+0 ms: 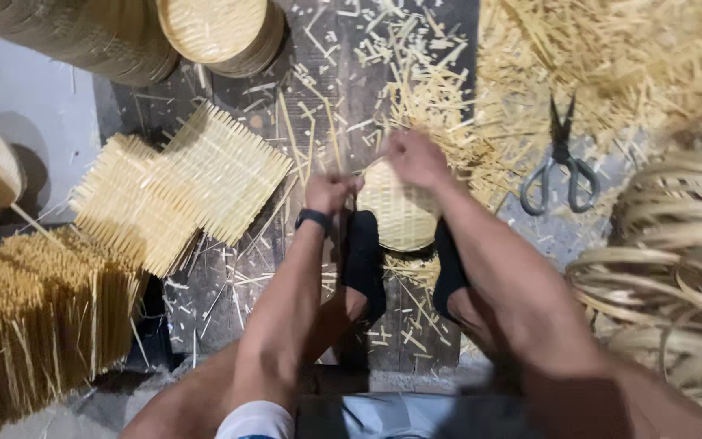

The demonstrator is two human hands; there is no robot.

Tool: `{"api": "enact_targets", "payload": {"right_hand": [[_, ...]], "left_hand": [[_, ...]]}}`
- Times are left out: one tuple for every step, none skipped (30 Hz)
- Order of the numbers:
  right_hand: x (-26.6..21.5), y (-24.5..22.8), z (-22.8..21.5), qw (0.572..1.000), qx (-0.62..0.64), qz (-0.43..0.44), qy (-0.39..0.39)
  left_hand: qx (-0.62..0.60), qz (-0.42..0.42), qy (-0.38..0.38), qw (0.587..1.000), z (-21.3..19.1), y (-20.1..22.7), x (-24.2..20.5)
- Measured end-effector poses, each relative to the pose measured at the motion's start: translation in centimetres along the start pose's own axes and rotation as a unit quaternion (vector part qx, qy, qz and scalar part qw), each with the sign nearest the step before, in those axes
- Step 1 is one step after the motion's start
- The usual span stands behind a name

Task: The person sits on the floor and repeatedly trims the edges of woven bamboo basket bases using shears. They place each finished base onto a growing stack to the left.

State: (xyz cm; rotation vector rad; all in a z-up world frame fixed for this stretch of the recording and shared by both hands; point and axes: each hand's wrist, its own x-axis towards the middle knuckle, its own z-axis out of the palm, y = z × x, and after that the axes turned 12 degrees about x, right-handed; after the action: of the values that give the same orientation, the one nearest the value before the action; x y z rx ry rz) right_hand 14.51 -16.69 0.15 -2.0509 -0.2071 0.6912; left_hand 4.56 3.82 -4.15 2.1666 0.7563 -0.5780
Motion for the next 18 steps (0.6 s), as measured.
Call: {"api": "enact_targets", "payload": {"right_hand": [[-0.3, 0.7, -1.1, 0.997, 0.064, -0.036, 0.034], [-1.4, 1.4, -2.8, 0.984, 0.027, -0.137, 0.108], [-2.9, 1.6, -5.2, 0.956, -0.014, -0.236, 0.176], [-4.8, 1.5, -8.1, 0.974, -0.075, -0.186, 0.107], [-7.0, 0.9, -11.2, 0.981, -0.136, -0.134, 0.040], [-9.3, 0.0, -14.1, 0.982, -0.176, -0.070, -0.011], [-11.8, -0.9, -16.8, 0.975, -0.211, -0.006, -0.065], [-14.8, -1.9, -19.5, 0.955, -0.286, 0.027, -0.072], [-17.5, -2.9, -21.8, 0.929, -0.357, 0.056, -0.074], [-20.3, -3.7, -23.8, 0.934, -0.348, 0.075, -0.046], [-22.8, -4.0, -24.8, 0.937, -0.335, 0.093, -0.022], [-24.5, -3.9, -25.3, 0.950, -0.289, 0.121, 0.003], [-25.8, -3.5, -25.6, 0.959, -0.242, 0.147, 0.025], [-27.0, -2.7, -26.1, 0.965, -0.195, 0.171, 0.046], [-27.0, -1.7, -25.3, 0.969, -0.179, 0.158, 0.065], [-26.5, -0.5, -24.0, 0.972, -0.163, 0.146, 0.085], [-25.7, 1.0, -22.8, 0.973, -0.134, 0.179, 0.053], [-24.4, 2.5, -20.8, 0.971, -0.105, 0.213, 0.020]], "left_hand": [[0.102, 0.015, 0.044, 0.994, -0.1, 0.9, 0.2], [0.119, 0.101, 0.028, 0.987, 0.0, 2.2, 0.5], [0.133, 0.186, 0.011, 0.973, 0.2, 3.8, 0.8], [0.146, 0.270, -0.006, 0.952, 0.5, 5.3, 0.9], [0.192, 0.258, -0.049, 0.946, 0.5, 6.8, 1.0], [0.238, 0.245, -0.090, 0.935, 0.5, 8.3, 0.8], [0.285, 0.228, -0.131, 0.922, 0.3, 9.3, 0.0], [0.232, 0.234, -0.122, 0.936, 0.1, 9.9, -1.2], [0.180, 0.242, -0.108, 0.947, -0.7, 10.6, -2.1], [0.127, 0.249, -0.095, 0.955, -1.2, 11.5, -3.0], [0.150, 0.264, -0.067, 0.951, -1.6, 11.8, -4.2], [0.171, 0.278, -0.039, 0.944, -1.8, 11.8, -5.5], [0.192, 0.290, -0.009, 0.938, -1.5, 11.5, -6.8], [0.177, 0.319, 0.008, 0.931, -0.8, 10.9, -8.3], [0.161, 0.345, 0.030, 0.924, -0.1, 10.0, -9.6], [0.145, 0.371, 0.051, 0.916, 0.7, 8.9, -10.6], [0.253, 0.450, 0.120, 0.848, 1.6, 7.5, -11.6], [0.358, 0.516, 0.182, 0.757, 2.7, 6.2, -12.4]]}}
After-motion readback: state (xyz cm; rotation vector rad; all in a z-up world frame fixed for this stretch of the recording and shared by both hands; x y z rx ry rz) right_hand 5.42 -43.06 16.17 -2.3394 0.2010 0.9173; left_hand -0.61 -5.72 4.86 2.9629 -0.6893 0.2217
